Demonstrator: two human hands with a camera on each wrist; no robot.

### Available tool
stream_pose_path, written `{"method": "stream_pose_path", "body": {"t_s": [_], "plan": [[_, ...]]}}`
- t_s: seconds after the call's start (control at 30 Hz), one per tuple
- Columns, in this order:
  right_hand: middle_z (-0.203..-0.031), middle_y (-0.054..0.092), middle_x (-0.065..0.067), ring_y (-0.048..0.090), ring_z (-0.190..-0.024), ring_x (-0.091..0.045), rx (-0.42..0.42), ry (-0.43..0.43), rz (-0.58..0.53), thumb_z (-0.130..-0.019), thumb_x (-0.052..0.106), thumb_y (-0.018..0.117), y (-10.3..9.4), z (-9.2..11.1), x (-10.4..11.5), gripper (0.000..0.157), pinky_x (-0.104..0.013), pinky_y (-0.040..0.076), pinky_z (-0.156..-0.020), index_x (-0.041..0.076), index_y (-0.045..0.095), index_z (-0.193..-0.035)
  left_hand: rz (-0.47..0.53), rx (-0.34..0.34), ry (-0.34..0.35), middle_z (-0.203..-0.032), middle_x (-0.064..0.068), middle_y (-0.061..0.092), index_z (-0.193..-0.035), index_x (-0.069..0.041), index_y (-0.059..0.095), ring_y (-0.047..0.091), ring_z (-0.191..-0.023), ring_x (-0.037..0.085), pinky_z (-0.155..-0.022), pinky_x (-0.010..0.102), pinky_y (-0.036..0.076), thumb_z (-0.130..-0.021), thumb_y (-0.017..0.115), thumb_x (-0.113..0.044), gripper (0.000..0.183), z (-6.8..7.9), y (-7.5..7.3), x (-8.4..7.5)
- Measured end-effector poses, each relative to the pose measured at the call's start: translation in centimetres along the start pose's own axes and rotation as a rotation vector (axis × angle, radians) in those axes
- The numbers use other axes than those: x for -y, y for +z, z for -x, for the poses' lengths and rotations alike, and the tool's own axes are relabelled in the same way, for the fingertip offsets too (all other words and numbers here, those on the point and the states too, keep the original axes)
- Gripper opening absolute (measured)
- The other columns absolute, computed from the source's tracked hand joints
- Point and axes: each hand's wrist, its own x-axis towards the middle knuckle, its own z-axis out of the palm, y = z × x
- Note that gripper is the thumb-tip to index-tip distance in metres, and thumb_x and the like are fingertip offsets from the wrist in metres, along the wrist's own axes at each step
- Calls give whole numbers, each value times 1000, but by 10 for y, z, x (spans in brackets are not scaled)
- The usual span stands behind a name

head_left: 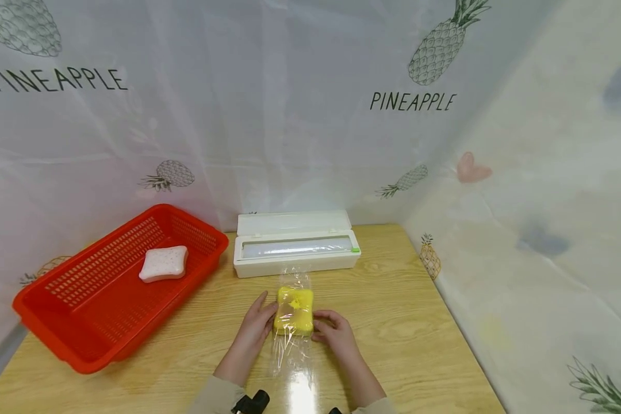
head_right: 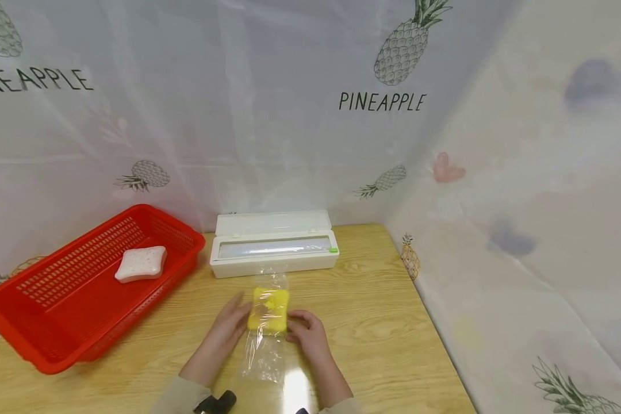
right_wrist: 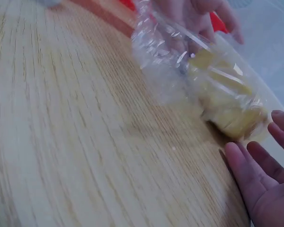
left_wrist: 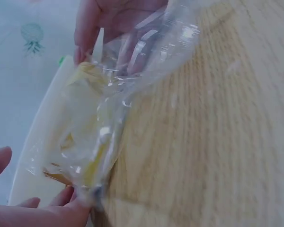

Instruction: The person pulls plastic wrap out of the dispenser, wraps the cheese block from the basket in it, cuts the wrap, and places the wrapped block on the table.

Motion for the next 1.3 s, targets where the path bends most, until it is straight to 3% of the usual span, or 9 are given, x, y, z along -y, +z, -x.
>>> {"method": "stream_pose_path", "body": {"t_s": [0.13,0.23,0.47,0.67,0.83,0.97,1.07,1.13,1.3], "plan": [[-109,64,-15,65,-90,-20,-4,-3,35,-94,3,61,-3,8,4,34,-37,57,-76,-18,51,-120,-14,7,-11,-144,39,26,-155,-2,8,34,-132,47,-109,55,29,-101,51,-10,70,14,-2,3],[-105,63,-14,65,-92,-24,23,14,62,-95,4,59,-6,15,7,33,-39,57,-77,-18,48,-118,-66,14,-26,-141,36,33,-154,-5,14,45,-124,39,-102,50,40,-100,54,-10,68,26,-5,7],[-111,60,-18,65,-92,-30,205,138,91,-97,11,56,-3,32,17,31,-42,57,-78,-10,44,-117,-189,51,-41,-125,30,48,-148,-1,24,58,-107,29,-91,39,51,-97,58,-7,62,53,-23,10],[-113,59,-18,66,-93,-34,300,214,8,-99,12,51,-5,44,15,21,-43,56,-79,-7,49,-106,-137,229,-103,-119,18,54,-134,10,34,58,-101,23,-88,34,51,-96,57,-5,46,65,-39,11],[-111,61,-18,68,-89,-29,305,240,-83,-97,11,52,-7,44,11,28,-43,56,-79,-10,49,-114,-122,381,-106,-112,10,57,-127,18,37,58,-101,19,-91,33,50,-98,55,-5,41,71,-48,14],[-112,62,-20,69,-91,-29,336,241,-133,-98,8,47,-10,43,9,35,-43,56,-81,-16,47,-122,-103,417,-124,-109,7,60,-121,12,51,59,-102,19,-92,33,50,-98,54,-6,29,74,-50,16],[-116,61,-26,68,-94,-29,411,223,-124,-100,9,45,-12,44,9,39,-42,55,-83,-21,46,-124,-93,431,-147,-111,7,63,-120,7,58,61,-101,20,-91,32,51,-99,54,-8,26,76,-51,17],[-119,60,-28,68,-96,-29,466,209,-106,-99,7,44,-13,45,8,39,-41,55,-83,-22,46,-124,-108,436,-148,-113,10,64,-122,10,58,62,-101,20,-90,32,51,-99,55,-9,30,77,-50,17],[-121,60,-28,67,-98,-29,556,167,-27,-93,-3,44,-17,49,3,36,-35,57,-78,-19,52,-124,-235,408,-95,-121,18,63,-124,14,58,61,-103,13,-89,25,49,-97,60,-14,39,79,-47,14]]}}
